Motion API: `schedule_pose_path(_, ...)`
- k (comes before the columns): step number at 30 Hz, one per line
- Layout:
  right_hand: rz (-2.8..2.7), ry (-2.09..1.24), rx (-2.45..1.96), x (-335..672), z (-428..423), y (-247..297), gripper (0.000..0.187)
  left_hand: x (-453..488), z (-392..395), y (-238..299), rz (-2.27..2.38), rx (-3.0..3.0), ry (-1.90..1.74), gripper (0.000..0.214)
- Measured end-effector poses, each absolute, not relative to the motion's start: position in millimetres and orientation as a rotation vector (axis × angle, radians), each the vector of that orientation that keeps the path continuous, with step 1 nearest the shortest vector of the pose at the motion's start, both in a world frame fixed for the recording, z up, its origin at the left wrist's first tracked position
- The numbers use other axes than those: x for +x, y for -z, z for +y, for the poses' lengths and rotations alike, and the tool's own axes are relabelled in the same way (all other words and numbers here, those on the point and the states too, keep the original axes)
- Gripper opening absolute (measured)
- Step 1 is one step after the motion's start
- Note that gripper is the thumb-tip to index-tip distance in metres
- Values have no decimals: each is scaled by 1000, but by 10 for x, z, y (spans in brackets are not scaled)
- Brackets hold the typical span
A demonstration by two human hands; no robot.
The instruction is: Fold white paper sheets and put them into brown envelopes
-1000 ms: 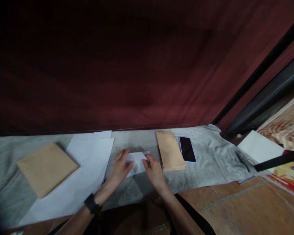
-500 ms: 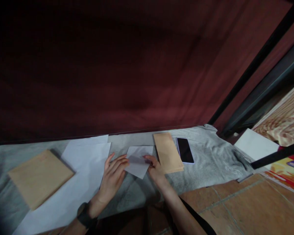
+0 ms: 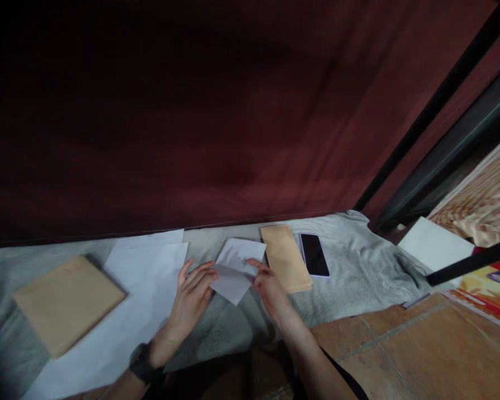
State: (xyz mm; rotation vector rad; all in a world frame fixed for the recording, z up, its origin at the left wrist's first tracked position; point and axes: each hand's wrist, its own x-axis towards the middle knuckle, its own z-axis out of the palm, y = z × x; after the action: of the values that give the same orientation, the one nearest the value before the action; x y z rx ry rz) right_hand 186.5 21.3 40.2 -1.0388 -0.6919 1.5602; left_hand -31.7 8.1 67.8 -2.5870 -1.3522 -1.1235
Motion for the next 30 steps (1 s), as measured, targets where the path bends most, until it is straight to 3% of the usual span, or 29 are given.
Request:
schedule_pose_path(8,-705,-1293,-1150,1808,255,-352,69,-262,14,-713,-1214,-2733,1010,30)
schedule_pose_path(12,-881,-1356,-1189,1816,281,-306,38,-269,17,-677,-1214,-2741,1048,25)
schedule_pose_path(15,-916,-1450,-1226,1835,280,-278,31,-316,98,-627,-1358,-2617,1144,19)
schedule_pose_path(24,-850,-1609,-1185,1830,253,-174,35,-357,436,-160,-2150,-2202,1859,64)
schedule_pose_path(30,-997,-1399,-1401,1810,277,-83,52,-364,476,73,-2321,-2316,1782,72)
